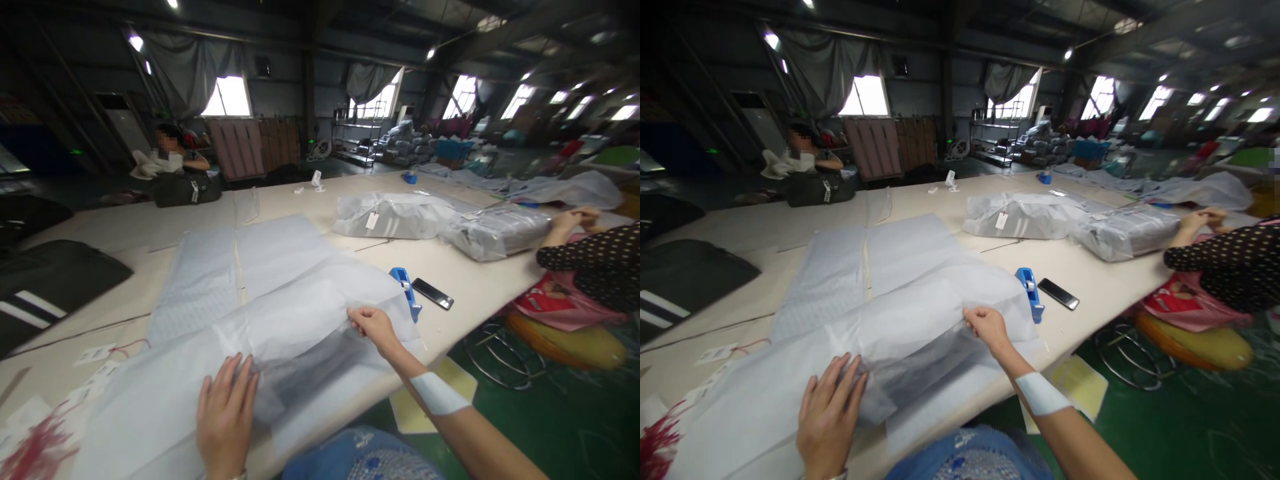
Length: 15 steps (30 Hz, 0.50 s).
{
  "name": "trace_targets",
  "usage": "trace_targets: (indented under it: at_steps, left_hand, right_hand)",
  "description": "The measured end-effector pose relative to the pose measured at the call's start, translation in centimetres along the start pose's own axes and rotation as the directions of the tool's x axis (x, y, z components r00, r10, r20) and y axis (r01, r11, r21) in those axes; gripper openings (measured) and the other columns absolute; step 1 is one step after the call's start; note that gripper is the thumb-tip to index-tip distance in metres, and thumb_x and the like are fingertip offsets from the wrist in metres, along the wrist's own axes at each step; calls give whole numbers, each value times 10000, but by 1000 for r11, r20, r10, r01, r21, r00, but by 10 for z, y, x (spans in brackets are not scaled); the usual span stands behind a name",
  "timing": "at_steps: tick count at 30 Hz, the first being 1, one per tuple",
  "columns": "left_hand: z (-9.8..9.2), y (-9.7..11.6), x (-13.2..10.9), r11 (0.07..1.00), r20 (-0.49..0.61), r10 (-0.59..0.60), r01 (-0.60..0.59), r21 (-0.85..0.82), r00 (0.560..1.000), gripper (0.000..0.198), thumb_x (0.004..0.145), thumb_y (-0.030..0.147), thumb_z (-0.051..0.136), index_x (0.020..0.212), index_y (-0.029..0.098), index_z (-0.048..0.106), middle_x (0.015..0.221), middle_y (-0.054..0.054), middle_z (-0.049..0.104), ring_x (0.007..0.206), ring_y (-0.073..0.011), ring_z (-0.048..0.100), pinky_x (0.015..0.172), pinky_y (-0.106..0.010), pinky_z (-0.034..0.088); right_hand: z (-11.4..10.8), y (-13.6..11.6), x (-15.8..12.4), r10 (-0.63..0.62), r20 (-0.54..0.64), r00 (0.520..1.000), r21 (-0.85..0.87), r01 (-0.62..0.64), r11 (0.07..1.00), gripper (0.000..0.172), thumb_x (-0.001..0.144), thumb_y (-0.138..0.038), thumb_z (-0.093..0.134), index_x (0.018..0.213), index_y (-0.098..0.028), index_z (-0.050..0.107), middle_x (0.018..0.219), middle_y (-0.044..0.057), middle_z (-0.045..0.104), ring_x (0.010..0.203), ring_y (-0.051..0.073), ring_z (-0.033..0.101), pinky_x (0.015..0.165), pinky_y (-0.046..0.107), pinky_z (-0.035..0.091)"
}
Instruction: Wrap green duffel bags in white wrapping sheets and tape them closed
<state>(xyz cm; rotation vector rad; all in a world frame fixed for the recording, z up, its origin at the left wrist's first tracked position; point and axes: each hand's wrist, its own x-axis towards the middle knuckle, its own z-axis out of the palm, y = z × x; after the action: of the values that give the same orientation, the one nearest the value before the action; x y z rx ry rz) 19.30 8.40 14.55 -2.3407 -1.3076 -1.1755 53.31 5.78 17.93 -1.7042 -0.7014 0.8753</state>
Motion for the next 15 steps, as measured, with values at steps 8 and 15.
trace_targets:
  at_steps: [8, 15]
  left_hand:
    - [0, -5, -1, 999, 10, 17, -17, -37, 1000, 506, 919, 219, 588, 1408, 277, 471, 1396, -94, 539, 1301, -261, 490, 1127, -467, 286]
    - [-1, -5, 0, 999, 30, 1, 1, -46, 1000, 526, 918, 214, 590, 1420, 287, 453, 1412, -94, 523, 1317, -256, 473, 1136, -478, 277]
  right_hand:
    - [0, -9, 0, 68, 16, 998, -52, -68, 996, 317, 712, -440, 719, 611, -154, 626, 584, 19, 641, 439, 76, 465, 422, 198, 400]
    - [0, 0, 5, 95, -8, 995, -65, -95, 993, 368, 727, -486, 725, 613, -147, 640, 578, 38, 655, 406, 74, 474, 399, 196, 393]
